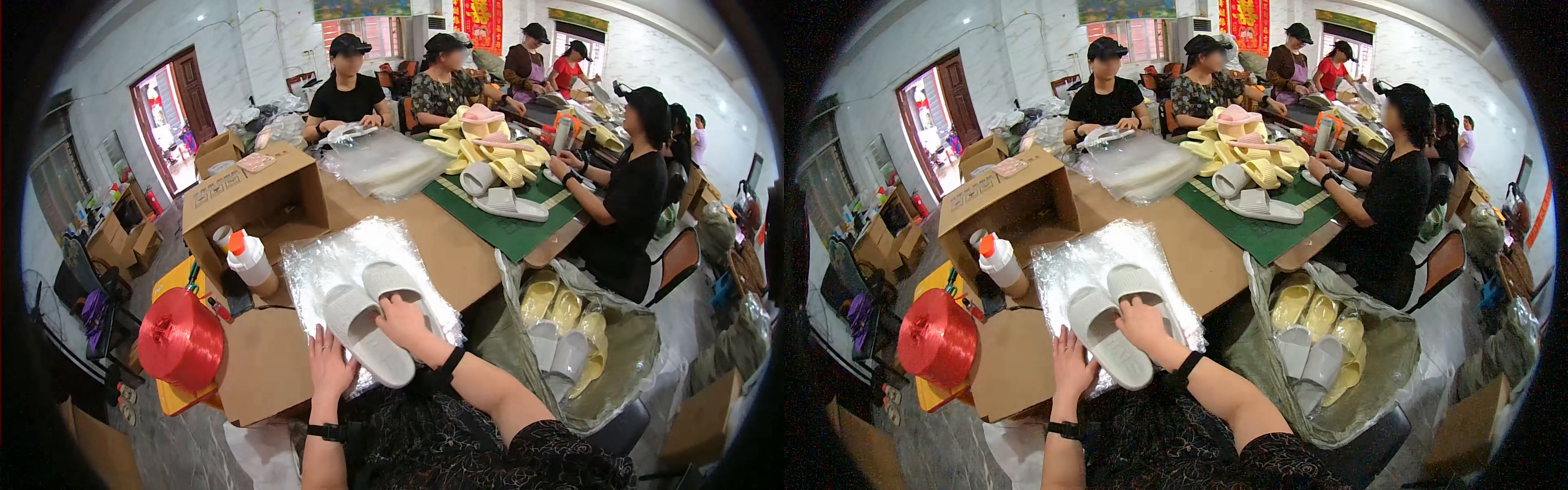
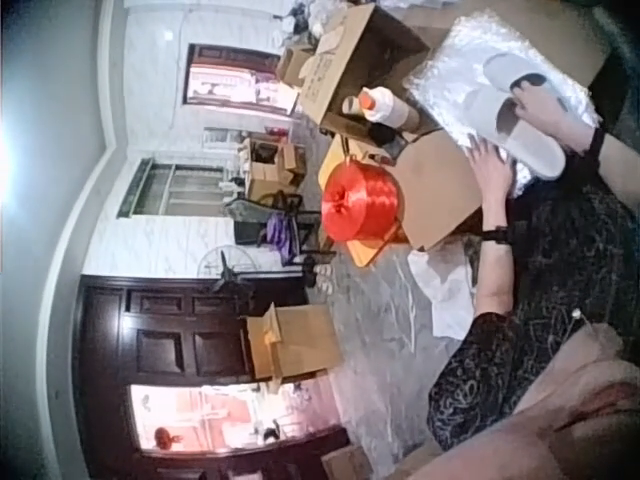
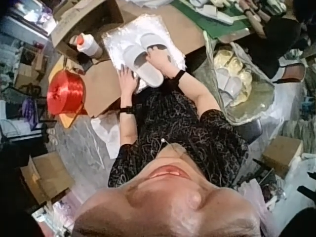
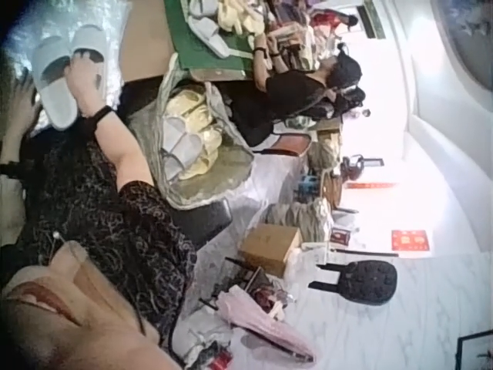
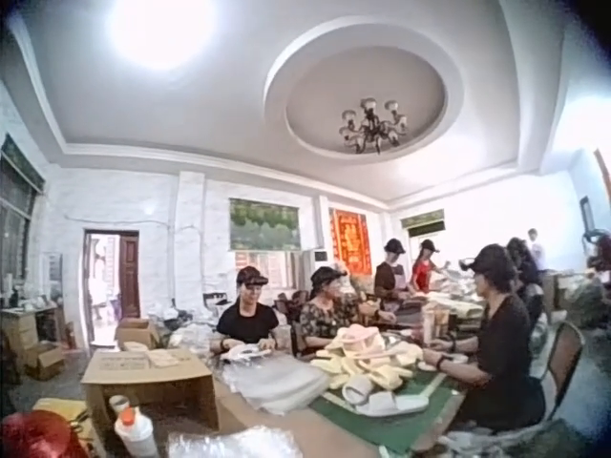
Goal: The recorder is packing white foam slippers into individual plastic bags and placing them in a box.
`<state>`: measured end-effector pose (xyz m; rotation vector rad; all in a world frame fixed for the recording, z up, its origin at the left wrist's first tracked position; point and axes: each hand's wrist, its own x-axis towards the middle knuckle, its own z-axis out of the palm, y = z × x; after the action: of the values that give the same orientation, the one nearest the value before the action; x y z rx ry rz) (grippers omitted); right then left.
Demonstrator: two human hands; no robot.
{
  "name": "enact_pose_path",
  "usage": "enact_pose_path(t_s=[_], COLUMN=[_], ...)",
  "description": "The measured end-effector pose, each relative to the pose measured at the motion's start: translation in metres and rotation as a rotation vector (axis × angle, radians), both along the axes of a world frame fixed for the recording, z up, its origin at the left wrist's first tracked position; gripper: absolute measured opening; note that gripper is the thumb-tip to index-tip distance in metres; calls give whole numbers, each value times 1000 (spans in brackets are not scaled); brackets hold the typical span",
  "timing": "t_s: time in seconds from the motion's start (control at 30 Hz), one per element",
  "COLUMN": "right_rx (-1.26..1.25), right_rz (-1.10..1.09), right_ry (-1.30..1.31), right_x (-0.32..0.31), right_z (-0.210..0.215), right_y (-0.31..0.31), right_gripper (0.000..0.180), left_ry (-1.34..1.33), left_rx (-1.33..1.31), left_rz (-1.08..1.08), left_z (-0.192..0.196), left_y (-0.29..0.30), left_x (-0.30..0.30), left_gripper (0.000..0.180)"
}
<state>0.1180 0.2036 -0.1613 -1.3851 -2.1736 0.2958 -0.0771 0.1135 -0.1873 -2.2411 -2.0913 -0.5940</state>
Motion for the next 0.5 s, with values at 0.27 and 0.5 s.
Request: enact_pose_path(t_s=[0.27,0.5], right_rx=[9,142], right_rz=[-377,-592], right_ry=[66,342], right_x=[73,148], right_z=[-13,-38], right_y=[1,-53], right_gripper=[28,24], left_ry=[-112,-86], left_rx=[-31,-137], left_rz=[-39,-35], left_z=[15,18], left_y=[-7,-15], left_x=[7,3], left_gripper=[68,76])
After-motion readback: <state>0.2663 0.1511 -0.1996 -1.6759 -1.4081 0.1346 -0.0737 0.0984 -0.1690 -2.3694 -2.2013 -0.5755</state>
